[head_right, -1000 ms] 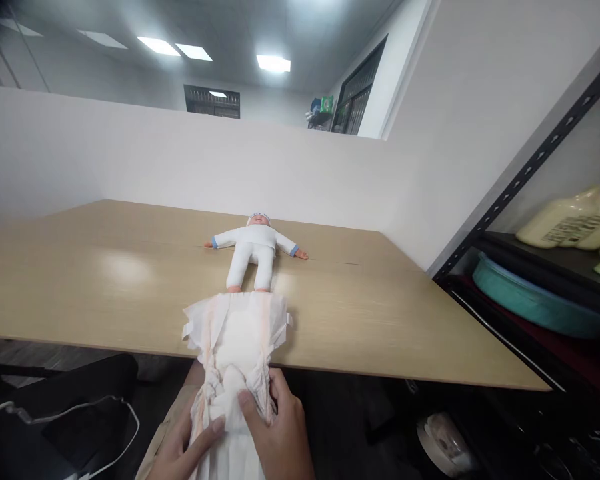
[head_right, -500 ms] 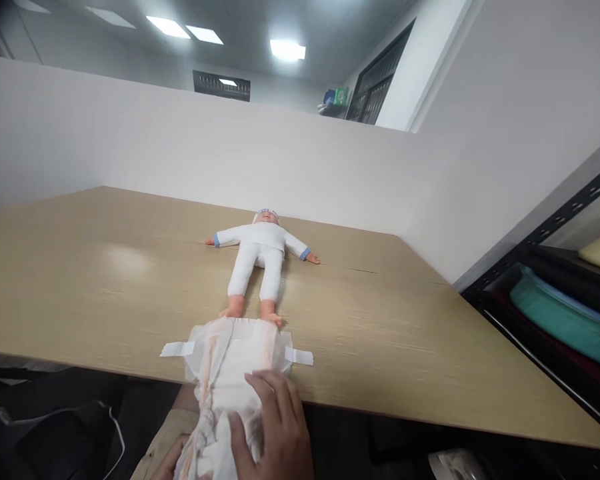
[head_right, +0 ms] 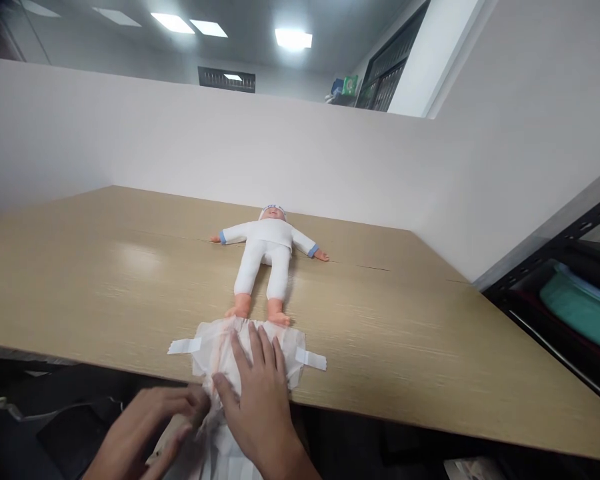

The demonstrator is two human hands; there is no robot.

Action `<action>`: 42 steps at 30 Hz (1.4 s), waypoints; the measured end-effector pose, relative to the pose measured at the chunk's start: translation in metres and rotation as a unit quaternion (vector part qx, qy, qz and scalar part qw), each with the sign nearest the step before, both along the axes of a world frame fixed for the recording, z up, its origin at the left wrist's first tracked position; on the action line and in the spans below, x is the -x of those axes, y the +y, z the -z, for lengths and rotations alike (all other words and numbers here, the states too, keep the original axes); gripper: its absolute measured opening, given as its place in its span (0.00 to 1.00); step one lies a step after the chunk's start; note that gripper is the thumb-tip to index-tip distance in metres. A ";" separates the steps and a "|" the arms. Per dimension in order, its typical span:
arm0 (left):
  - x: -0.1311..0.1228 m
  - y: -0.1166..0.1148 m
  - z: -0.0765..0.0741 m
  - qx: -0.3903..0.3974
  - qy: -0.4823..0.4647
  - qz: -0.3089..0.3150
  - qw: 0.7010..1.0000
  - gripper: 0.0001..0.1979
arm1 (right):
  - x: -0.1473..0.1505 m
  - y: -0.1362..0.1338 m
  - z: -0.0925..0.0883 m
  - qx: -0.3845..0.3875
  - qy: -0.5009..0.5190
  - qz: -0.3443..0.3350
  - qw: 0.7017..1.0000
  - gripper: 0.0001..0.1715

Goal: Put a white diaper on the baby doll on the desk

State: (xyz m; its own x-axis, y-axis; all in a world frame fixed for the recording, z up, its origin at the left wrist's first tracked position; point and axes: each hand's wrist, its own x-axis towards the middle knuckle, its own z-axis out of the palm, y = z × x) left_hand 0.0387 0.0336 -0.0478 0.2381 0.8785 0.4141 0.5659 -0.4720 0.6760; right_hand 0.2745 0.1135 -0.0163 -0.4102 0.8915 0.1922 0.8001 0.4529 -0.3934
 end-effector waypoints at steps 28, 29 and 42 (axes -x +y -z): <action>-0.059 0.290 -0.089 -0.221 0.306 0.330 0.865 0.17 | -0.008 0.017 0.005 0.033 0.026 -0.023 0.999 0.42; -0.060 0.291 -0.093 -0.216 0.294 0.337 0.868 0.16 | -0.009 0.021 0.001 0.051 0.023 -0.023 0.998 0.42; -0.045 0.313 -0.189 -0.053 0.054 0.281 0.957 0.24 | 0.008 0.123 -0.021 0.083 -0.042 -0.032 0.995 0.40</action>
